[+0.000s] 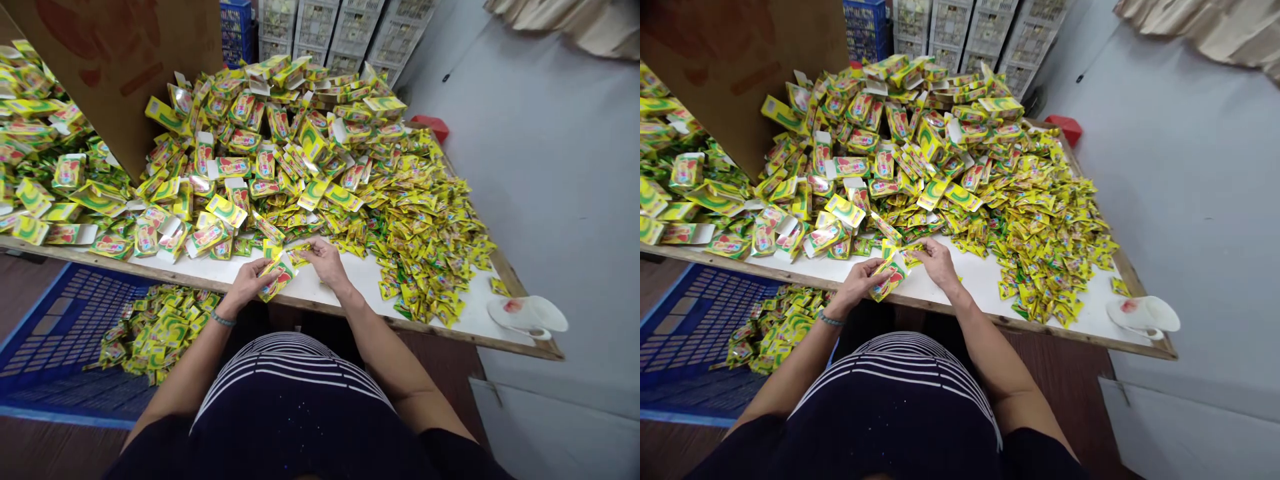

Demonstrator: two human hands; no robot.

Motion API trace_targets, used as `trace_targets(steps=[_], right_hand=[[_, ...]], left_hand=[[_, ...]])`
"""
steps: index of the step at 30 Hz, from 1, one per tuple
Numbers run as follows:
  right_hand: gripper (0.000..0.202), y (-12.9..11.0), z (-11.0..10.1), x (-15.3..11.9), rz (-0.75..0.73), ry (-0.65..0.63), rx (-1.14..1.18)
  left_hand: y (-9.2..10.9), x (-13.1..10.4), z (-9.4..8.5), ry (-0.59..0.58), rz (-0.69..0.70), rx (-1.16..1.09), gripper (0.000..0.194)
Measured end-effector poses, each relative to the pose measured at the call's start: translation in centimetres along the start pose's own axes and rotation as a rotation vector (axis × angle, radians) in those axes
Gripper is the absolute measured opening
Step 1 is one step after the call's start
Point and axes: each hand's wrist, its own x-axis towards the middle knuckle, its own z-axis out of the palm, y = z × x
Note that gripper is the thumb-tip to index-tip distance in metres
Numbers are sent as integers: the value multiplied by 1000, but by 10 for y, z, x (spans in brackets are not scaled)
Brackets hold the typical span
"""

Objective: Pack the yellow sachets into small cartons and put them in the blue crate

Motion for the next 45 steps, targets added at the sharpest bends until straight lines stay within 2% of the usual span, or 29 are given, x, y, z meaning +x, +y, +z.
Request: trace_targets(steps=[5, 9, 12, 16, 21, 26, 28, 32, 35, 41, 43, 45], right_hand=[[29, -6, 5, -6, -44, -102, -167], [29, -10, 17, -10, -25, -126, -220], [31, -9, 27, -11, 0, -166, -166], [34, -3, 32, -11, 118, -275, 44], [33, 5, 30, -10, 195, -188, 144], [35, 5, 34, -15, 175, 49, 193], [37, 4, 35, -19, 156, 86, 189], [41, 3, 35, -27, 182, -12, 72], [41, 2, 32, -31, 143, -58, -52], [36, -9, 25, -30, -52, -5, -296], [35, -11, 19, -27, -25, -69, -275], [34, -11, 12, -25, 55, -190, -210]], left_hand=[[1, -12, -3, 35, -85, -76, 50], [-3, -24, -8, 65, -46, -11, 50], [-3, -29, -14, 36, -56, 60, 51], [-3, -31, -20, 50, -118, -26, 52], [-3, -31, -22, -4, -85, -64, 49], [-1, -30, -20, 9, -120, -133, 52], [-1, -29, -17, 32, -124, -151, 54], [-1, -28, -12, 86, -125, -228, 55], [-3, -29, -11, 34, -161, -222, 55], [-2, -20, -7, -50, -208, -181, 56], [0, -16, -3, -39, -213, -207, 55], [2, -14, 2, -29, -215, -234, 52]])
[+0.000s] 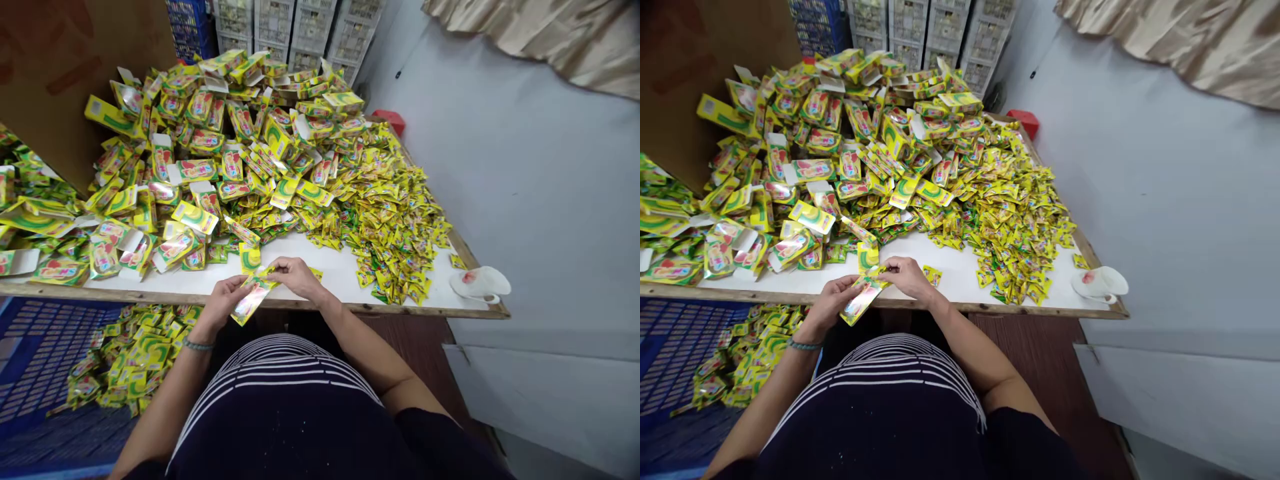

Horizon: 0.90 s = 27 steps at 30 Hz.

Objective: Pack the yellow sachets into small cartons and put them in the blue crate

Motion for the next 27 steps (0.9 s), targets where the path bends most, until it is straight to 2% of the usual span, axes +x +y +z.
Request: trace_targets(steps=[2, 6, 10, 12, 15, 18, 20, 23, 25, 27], right_hand=[[31, 3, -3, -1, 36, -40, 11], [18, 2, 4, -6, -64, 142, -160], [22, 3, 7, -4, -224, 42, -185], [24, 9, 1, 9, -275, 93, -244], [25, 26, -11, 45, -276, 251, -511], [27, 42, -20, 85, -242, 200, -843], [28, 49, -24, 103, -244, 162, -950], [27, 54, -29, 109, -296, 211, -886], [25, 55, -33, 100, -322, 288, -725], [25, 54, -38, 83, -284, 366, -544]], left_hand=[[-1, 1, 5, -18, -6, -10, 52], [-7, 6, 11, 5, -1, -26, 52], [-10, 8, 9, 96, -2, -83, 48], [-9, 7, 6, 135, -4, -95, 48], [-3, 3, 4, 202, 27, -113, 56], [2, -1, 5, 239, 57, -133, 73], [4, -3, 6, 228, 67, -144, 79], [2, -3, 6, 202, 81, -147, 79], [-1, -2, 5, 199, 84, -142, 79], [-4, 1, 3, 201, 85, -138, 79]])
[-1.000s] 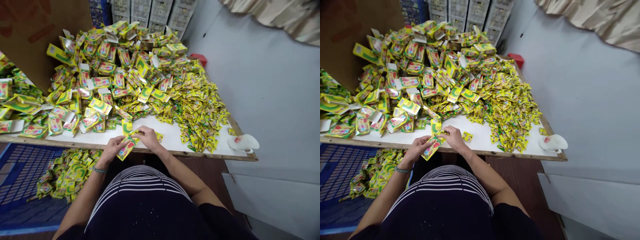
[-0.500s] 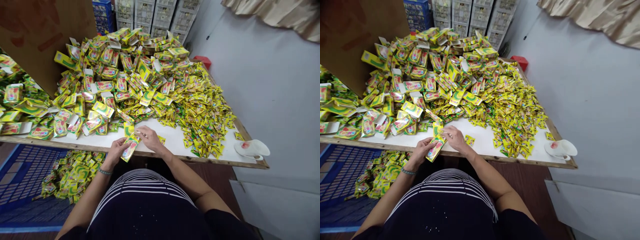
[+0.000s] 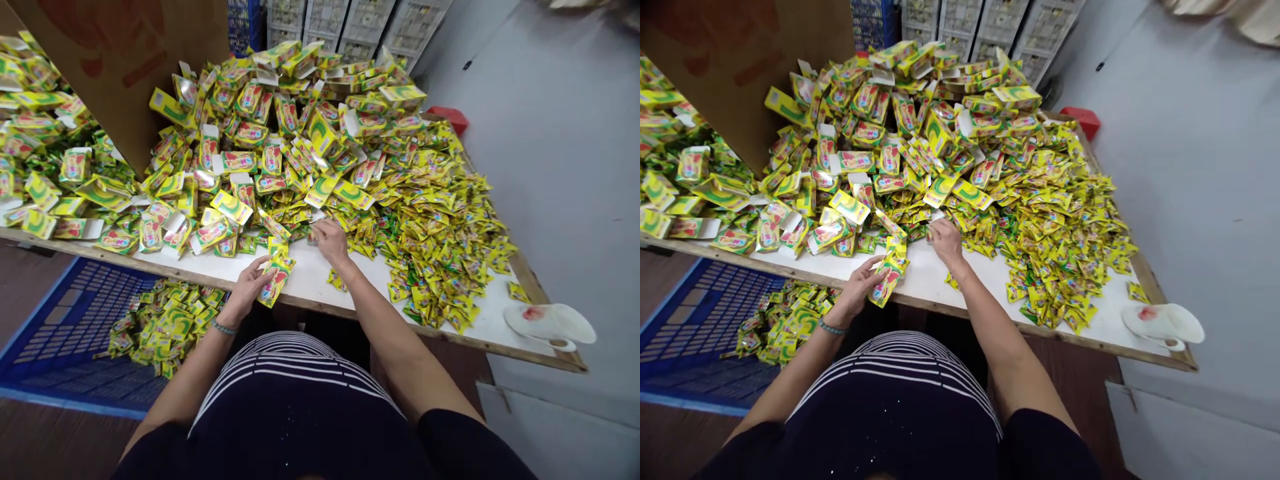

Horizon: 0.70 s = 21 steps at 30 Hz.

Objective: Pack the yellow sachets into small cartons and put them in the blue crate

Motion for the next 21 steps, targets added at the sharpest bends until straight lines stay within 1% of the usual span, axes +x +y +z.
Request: trace_targets(steps=[3, 5, 8, 11, 14, 17, 19, 21], right_hand=[[29, -9, -16, -27, 218, 36, 177], [32, -19, -22, -44, 326, 39, 306], [32, -31, -20, -58, 415, 29, 512], [35, -29, -15, -60, 459, 6, 578], [37, -9, -16, -60, 487, -3, 450], [41, 12, -20, -65, 501, -95, 241], [47, 19, -22, -72, 467, -146, 109], [42, 19, -24, -78, 383, -157, -9]], left_hand=[[-6, 5, 0, -2, -1, 25, 79], [-10, 8, 2, -19, 2, 67, 79], [-17, 11, 6, -49, 12, 147, 76], [-19, 12, 9, -36, 17, 188, 77], [-15, 9, 9, 9, 13, 211, 81], [-10, 5, 9, 27, 13, 214, 84], [-9, 4, 11, 21, 3, 194, 85], [-9, 3, 14, 4, -10, 169, 85]])
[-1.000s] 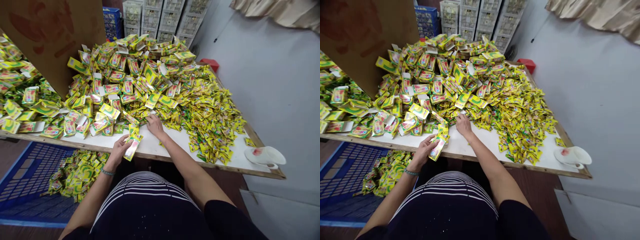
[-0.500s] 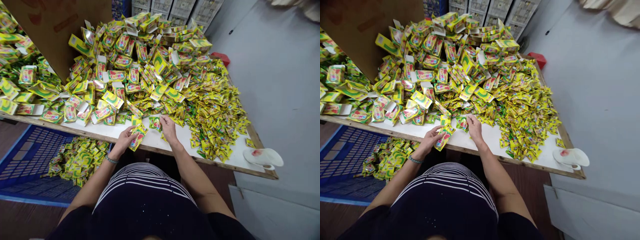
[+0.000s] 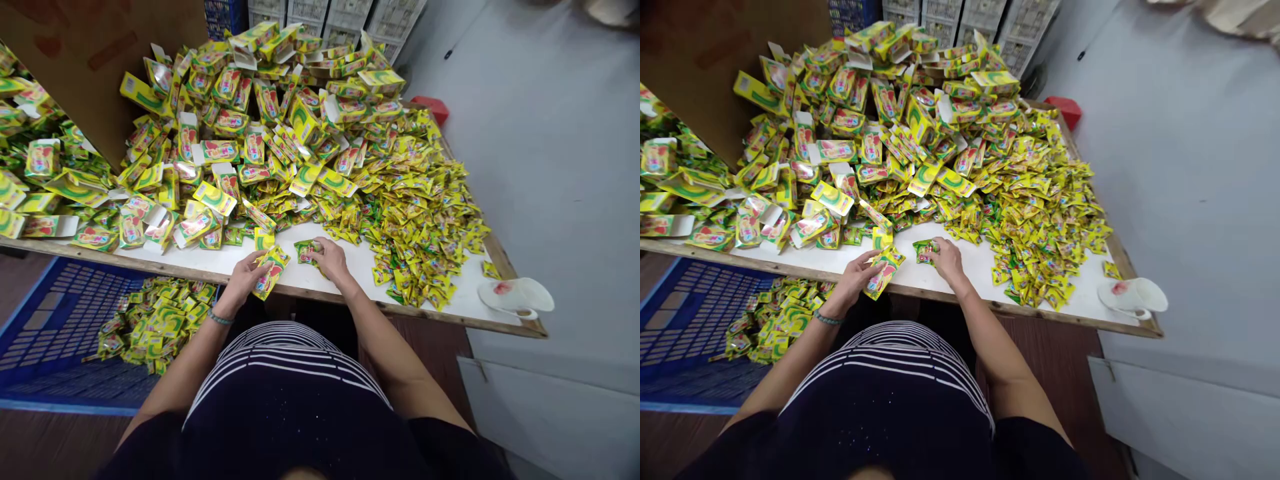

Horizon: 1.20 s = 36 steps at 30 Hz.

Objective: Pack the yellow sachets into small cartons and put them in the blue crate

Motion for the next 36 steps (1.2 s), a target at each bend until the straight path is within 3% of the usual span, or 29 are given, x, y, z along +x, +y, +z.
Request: trace_targets(steps=[3, 9, 15, 18, 23, 30, 36], right_hand=[[28, -4, -3, -10, -98, 47, -110], [14, -11, -13, -20, -70, 36, -30], [35, -46, -22, -24, 91, -16, 633], [41, -64, -19, -26, 81, -141, 774], [39, -68, -13, -34, 41, -314, 723], [27, -65, -11, -40, -234, -282, 408], [28, -68, -16, -43, -297, -174, 285]], left_hand=[[-1, 0, 4, -16, -6, -18, 81], [-4, 0, 5, -13, 11, -2, 75], [-10, 2, 3, -44, 53, 49, 74], [-8, 1, 3, -64, 78, 52, 74], [-2, -7, 3, -151, 87, 94, 70], [-5, -6, 7, -205, 56, 29, 69], [-1, -3, 12, -206, 101, -22, 65]])
